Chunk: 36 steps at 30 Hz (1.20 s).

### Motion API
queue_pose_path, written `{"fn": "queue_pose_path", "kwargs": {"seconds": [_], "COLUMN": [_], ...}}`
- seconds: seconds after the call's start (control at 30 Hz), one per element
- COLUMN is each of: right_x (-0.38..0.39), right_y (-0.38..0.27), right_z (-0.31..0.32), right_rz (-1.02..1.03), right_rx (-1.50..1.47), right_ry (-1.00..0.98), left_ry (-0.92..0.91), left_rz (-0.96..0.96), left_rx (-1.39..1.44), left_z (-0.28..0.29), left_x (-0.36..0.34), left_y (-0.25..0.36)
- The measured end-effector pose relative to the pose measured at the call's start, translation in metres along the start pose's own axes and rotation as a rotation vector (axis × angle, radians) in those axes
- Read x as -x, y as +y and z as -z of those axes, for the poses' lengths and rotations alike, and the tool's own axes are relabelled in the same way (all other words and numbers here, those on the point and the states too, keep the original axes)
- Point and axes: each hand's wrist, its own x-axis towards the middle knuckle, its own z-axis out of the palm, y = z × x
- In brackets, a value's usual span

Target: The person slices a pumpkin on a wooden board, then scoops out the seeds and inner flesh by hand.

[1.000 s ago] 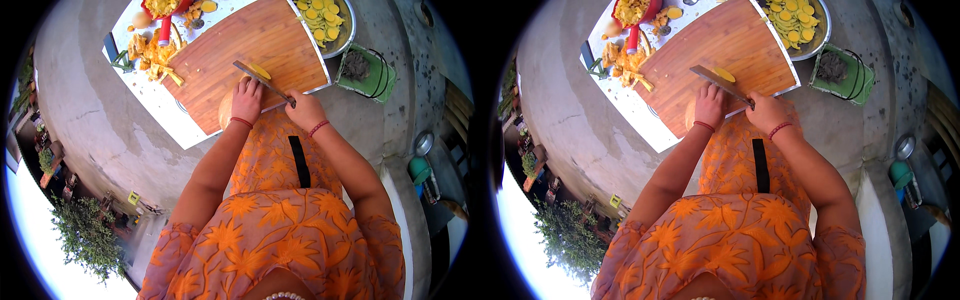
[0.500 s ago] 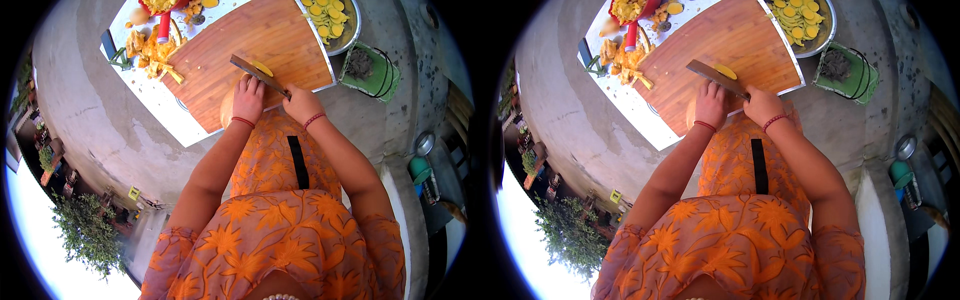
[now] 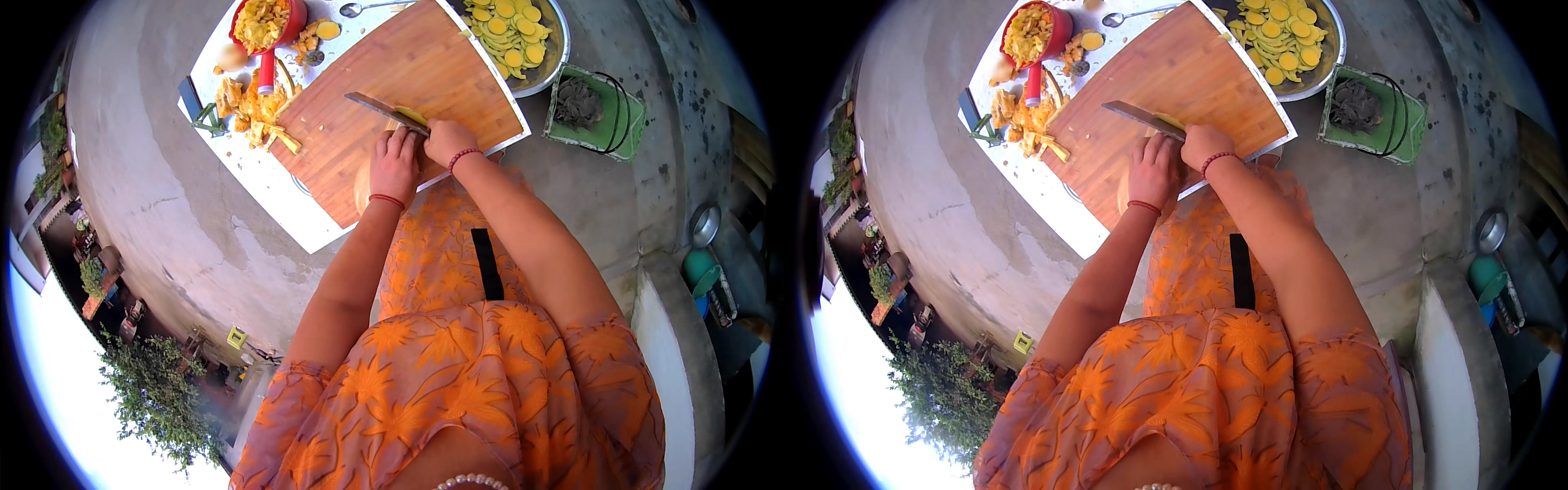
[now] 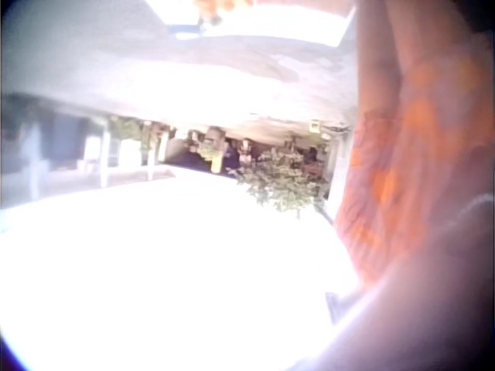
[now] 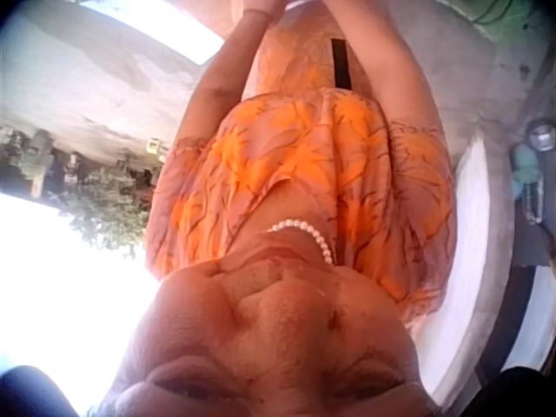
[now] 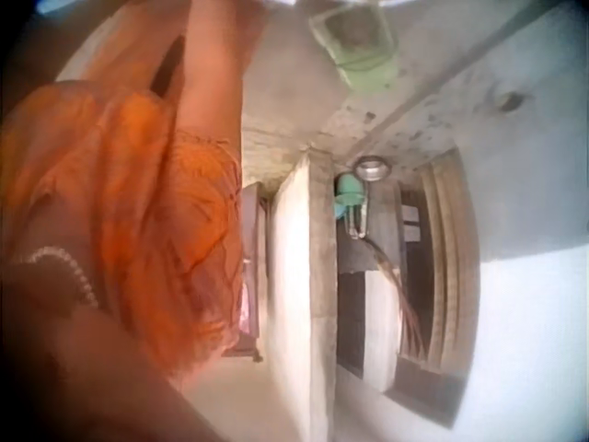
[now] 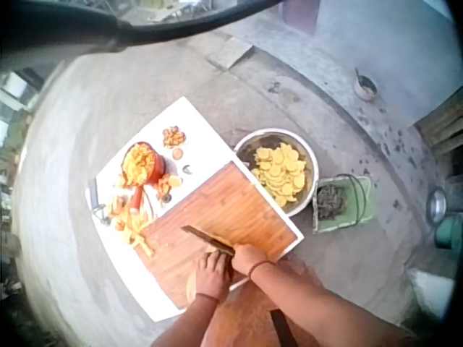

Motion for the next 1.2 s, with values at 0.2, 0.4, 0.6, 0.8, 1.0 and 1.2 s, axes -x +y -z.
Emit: {"fn": "queue_pose_path", "kwargs": {"seconds": [0.2, 0.4, 0.6, 0.8, 1.0, 1.2], "right_x": [0.013, 0.006, 0.06, 0.099, 0.091, 0.073], "right_y": [0.013, 0.03, 0.032, 0.007, 0.01, -0.003], "right_z": [-0.012, -0.014, 0.005, 0.035, 0.033, 0.03], "right_rz": [-0.046, 0.033, 0.067, -0.035, -0.02, -0.063], "right_rx": [-0.019, -0.074, -0.103, -0.014, -0.05, -0.032], "right_ry": [0.016, 0.096, 0.142, 0.035, 0.066, -0.007], "left_ry": [-0.003, -0.01, -0.007, -0.052, -0.038, -0.05], "left_rz": [-0.044, -0.067, -0.066, -0.066, -0.054, -0.06], "left_rx": [0.008, -0.006, 0.057, -0.006, 0.022, 0.033], "left_z": [0.002, 0.0, 0.002, -0.004, 0.001, 0.004], "left_x": [0.005, 0.002, 0.001, 0.007, 0.004, 0.004], "left_y": [0.006, 0.003, -0.001, -0.004, -0.003, -0.01]}}
